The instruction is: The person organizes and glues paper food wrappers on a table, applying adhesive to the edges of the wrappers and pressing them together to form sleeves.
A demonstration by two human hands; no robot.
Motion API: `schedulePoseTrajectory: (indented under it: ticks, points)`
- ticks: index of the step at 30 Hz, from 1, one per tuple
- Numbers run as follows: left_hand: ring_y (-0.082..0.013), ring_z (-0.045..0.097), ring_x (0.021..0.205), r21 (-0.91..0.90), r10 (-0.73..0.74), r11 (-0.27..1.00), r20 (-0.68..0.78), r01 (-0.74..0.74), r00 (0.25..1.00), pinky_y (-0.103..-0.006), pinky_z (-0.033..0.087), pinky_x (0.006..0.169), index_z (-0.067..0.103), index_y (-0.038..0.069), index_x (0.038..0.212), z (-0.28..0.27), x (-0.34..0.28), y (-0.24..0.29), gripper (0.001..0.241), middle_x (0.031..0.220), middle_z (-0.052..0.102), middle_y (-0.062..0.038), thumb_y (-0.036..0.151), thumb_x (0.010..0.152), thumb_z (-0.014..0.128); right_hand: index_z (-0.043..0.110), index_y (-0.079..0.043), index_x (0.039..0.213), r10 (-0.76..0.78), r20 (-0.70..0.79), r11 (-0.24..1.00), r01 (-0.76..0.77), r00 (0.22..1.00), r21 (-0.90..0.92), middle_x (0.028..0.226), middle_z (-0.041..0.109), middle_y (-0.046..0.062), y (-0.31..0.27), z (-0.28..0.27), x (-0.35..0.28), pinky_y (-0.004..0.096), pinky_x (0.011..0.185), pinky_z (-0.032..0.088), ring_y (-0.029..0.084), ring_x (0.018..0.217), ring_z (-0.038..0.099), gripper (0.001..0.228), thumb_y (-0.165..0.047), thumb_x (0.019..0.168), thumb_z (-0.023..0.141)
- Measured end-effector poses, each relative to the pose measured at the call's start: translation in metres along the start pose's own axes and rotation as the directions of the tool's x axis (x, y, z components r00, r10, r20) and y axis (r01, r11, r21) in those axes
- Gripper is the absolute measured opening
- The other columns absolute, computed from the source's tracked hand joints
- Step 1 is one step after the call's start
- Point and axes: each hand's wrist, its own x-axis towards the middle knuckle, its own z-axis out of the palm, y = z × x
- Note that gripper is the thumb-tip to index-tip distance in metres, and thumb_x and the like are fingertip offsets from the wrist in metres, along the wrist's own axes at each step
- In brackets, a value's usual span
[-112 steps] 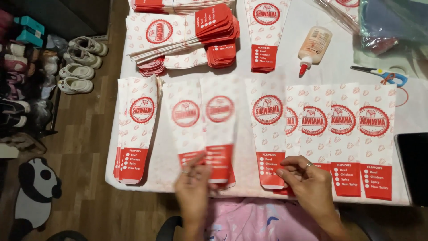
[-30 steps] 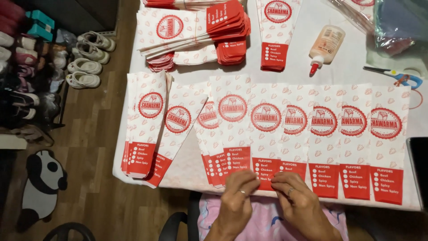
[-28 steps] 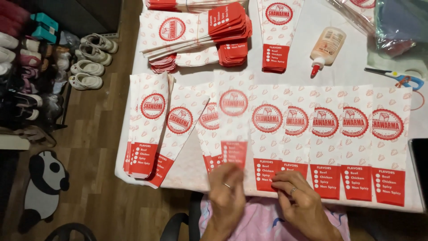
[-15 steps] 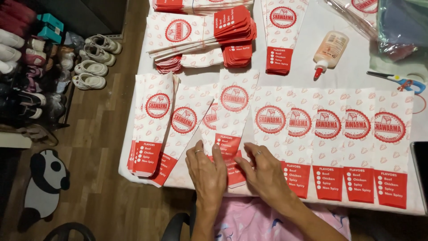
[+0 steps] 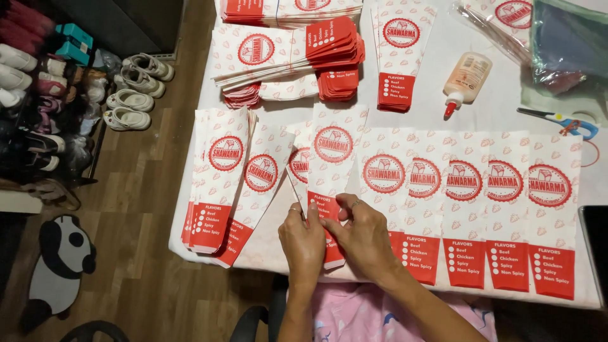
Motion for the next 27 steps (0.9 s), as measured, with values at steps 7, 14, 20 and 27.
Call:
schedulePoseTrajectory:
  ticks: [7, 14, 20, 27]
  points:
    - [-0.0368, 0.058, 0.117, 0.014, 0.222, 0.975, -0.195, -0.224, 0.955, -0.0473, 0.046, 0.099, 0.068, -0.007, 0.105, -0.006, -0.007, 0.01, 0.027, 0.137, 0.049, -0.024, 0.017, 0.095, 0.061, 0.065, -0.011, 0.126, -0.174, -0.048, 0.971, 0.163, 0.984, -0.176, 0.094, 0.065, 0.006, 0.017, 0.014, -0.004, 0.045, 0.069, 0.054, 0.028, 0.081, 0.067, 0.052, -0.023, 0.078, 0.085]
    - [-0.0326, 0.069, 0.095, -0.164, 0.081, 0.983, -0.029, -0.085, 0.996, -0.04, 0.056, 0.094, 0.064, 0.0, 0.112, -0.011, 0.0, 0.018, 0.024, 0.115, 0.057, -0.018, 0.018, 0.097, 0.057, 0.06, -0.007, 0.133, -0.196, -0.018, 0.964, 0.19, 0.98, -0.188, 0.109, 0.061, 0.014, 0.023, 0.014, -0.008, 0.05, 0.072, 0.055, 0.036, 0.091, 0.064, 0.058, -0.022, 0.082, 0.083]
    - [-0.0404, 0.057, 0.107, -0.034, 0.148, 0.988, -0.121, -0.153, 0.982, -0.0514, 0.043, 0.097, 0.063, 0.003, 0.106, 0.0, 0.009, 0.001, 0.02, 0.109, 0.062, -0.021, 0.018, 0.094, 0.06, 0.057, 0.0, 0.137, -0.31, -0.047, 0.933, 0.295, 0.95, -0.204, 0.113, 0.062, 0.017, 0.017, 0.009, -0.011, 0.046, 0.09, 0.05, 0.036, 0.101, 0.06, 0.074, -0.006, 0.069, 0.088]
    - [-0.0365, 0.06, 0.101, -0.092, 0.15, 0.983, -0.074, -0.157, 0.986, -0.048, 0.046, 0.095, 0.063, 0.008, 0.105, -0.002, -0.002, 0.016, 0.018, 0.104, 0.062, -0.017, 0.02, 0.093, 0.061, 0.058, 0.0, 0.137, -0.345, -0.061, 0.93, 0.332, 0.937, -0.155, 0.128, 0.059, 0.021, 0.012, 0.014, -0.008, 0.049, 0.097, 0.049, 0.04, 0.111, 0.057, 0.064, -0.003, 0.075, 0.071]
